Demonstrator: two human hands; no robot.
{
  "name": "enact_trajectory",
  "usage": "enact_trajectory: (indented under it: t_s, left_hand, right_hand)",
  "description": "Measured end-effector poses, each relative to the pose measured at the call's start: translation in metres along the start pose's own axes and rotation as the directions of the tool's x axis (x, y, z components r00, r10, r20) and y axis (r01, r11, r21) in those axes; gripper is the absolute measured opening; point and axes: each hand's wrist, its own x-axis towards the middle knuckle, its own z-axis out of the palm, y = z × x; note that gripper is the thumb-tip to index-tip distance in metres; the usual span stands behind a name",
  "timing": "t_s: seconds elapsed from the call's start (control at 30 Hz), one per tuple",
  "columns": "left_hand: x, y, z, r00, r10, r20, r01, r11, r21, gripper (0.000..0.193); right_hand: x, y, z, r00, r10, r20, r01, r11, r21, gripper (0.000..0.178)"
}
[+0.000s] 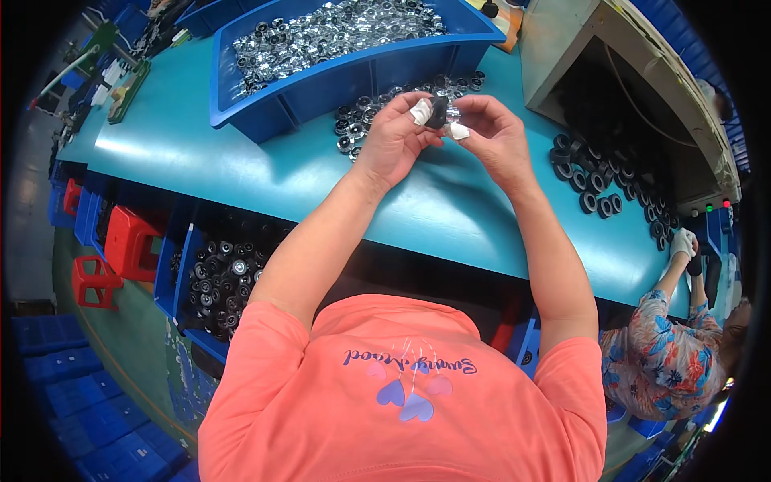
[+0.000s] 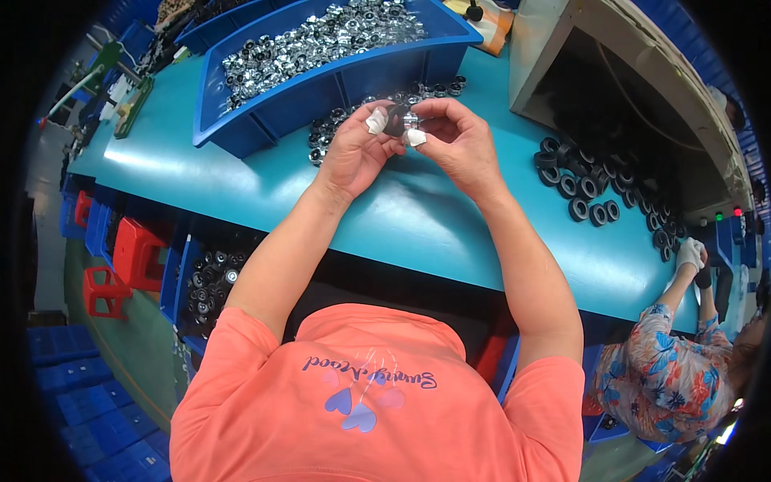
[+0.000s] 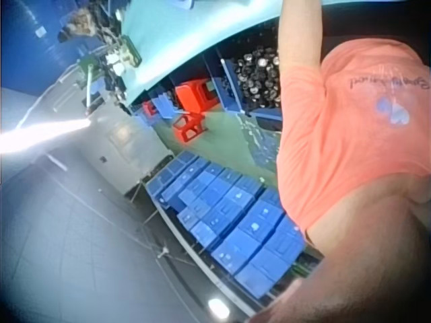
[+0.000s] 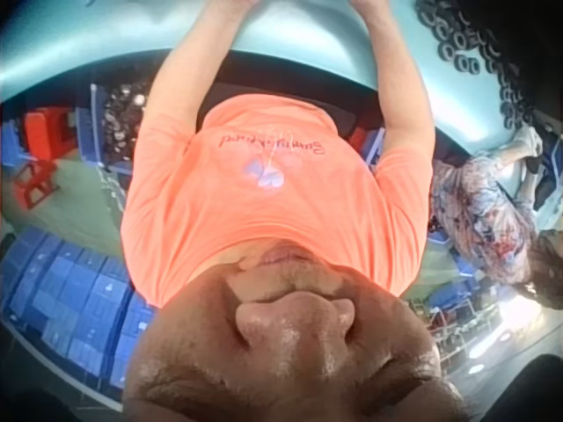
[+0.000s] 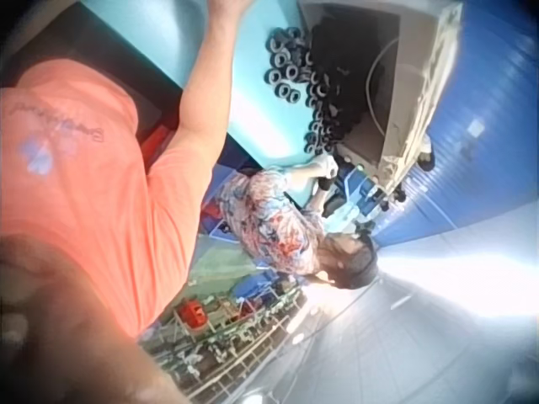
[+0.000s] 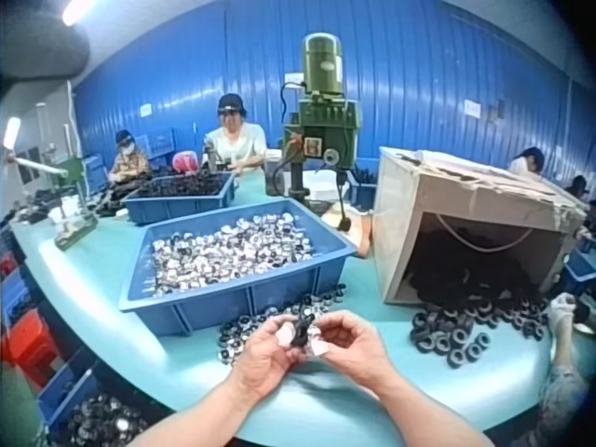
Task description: Manually assembling metal components into plastic rings at a factory workstation.
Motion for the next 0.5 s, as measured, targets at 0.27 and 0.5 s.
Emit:
enact_trajectory:
  t_s: [0.27,0.5]
  left_hand:
    - [-0.001,0.002,0.002,0.998,-0.063,-0.007,0.061,0.992,-0.111,0.036]
    - [-0.003,0.001,0.005,0.995,-0.095,0.041,0.1,0.989,-0.113,0.037]
  right_hand:
    - [0.001,-0.003,-0.001,0.993,-0.096,-0.064,0.097,0.995,0.004,0.042]
    - [-0.003,-0.007,0.011,0.987,-0.142,-0.074,0.14,0.99,-0.033,0.04]
